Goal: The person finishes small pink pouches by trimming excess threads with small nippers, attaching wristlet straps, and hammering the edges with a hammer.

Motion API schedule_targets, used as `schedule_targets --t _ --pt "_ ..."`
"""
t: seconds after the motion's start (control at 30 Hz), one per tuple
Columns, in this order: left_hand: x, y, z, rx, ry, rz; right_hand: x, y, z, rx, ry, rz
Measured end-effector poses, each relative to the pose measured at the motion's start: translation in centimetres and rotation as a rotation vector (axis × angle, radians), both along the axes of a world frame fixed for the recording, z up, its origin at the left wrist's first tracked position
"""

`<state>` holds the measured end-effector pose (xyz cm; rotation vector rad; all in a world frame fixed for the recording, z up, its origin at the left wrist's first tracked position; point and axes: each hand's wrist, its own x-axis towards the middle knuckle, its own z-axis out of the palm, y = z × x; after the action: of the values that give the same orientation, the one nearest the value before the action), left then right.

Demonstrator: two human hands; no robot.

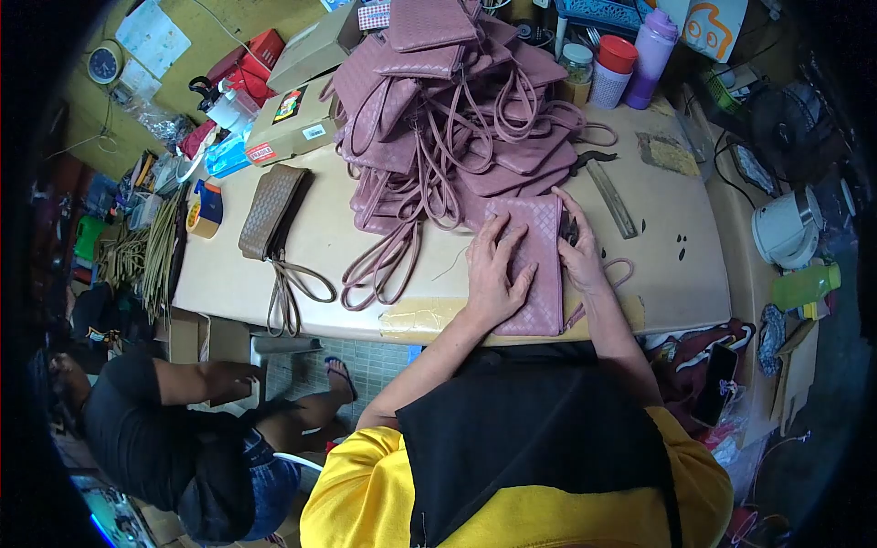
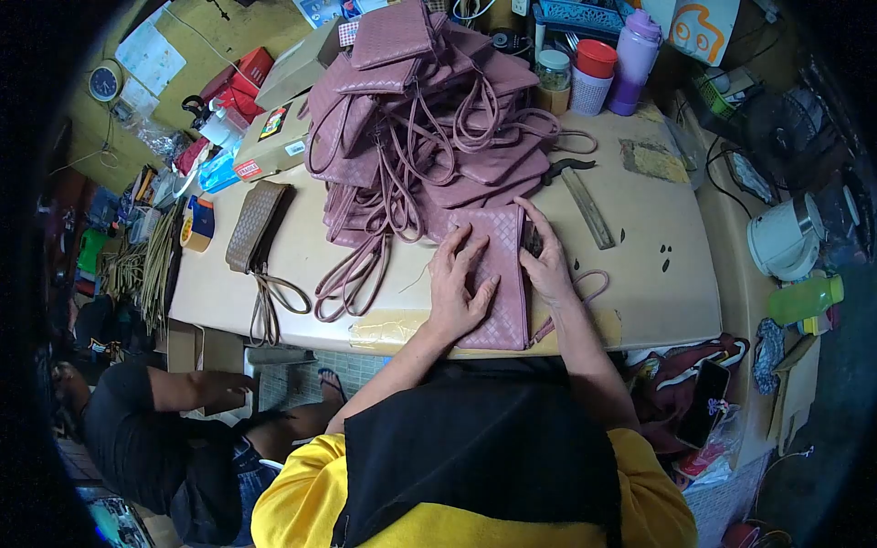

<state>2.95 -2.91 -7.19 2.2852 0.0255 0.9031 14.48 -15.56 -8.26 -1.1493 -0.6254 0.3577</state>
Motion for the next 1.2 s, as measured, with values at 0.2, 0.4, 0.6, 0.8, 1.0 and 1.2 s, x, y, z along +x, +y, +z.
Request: schedule_targets --t 0.2,0.4,0.6,0.8,1.0,1.2 --pt "0.0 -0.1 -0.1 0.014 -0.012 -0.004 0.2 0.1 -0.7 0.034 0.065 -0.100" --pt "-0.6 -0.3 0.0 0.008 0.003 -0.022 0.7 -0.7 -2.1 -0.079 0.021 -0.324" --pt "0.0 0.1 -0.5 -0.060 -0.031 -0.030 0.7 -0.5 -1.1 -0.227 -0.143 -0.390" --pt "-0.5 -0.9 2.4 -0.068 0.029 -0.104 -1.6 0.3 2.0 -0.196 -0.158 -0.426" --pt "-0.5 -1.2 4.6 -0.041 0.014 -0.165 -3.3 0.2 6.0 -0.242 -0.377 -0.394" --pt "-0.2 1.1 4.4 -0.112 -0.078 -0.161 -3.8 0.1 5.3 -0.420 -0.366 -0.190"
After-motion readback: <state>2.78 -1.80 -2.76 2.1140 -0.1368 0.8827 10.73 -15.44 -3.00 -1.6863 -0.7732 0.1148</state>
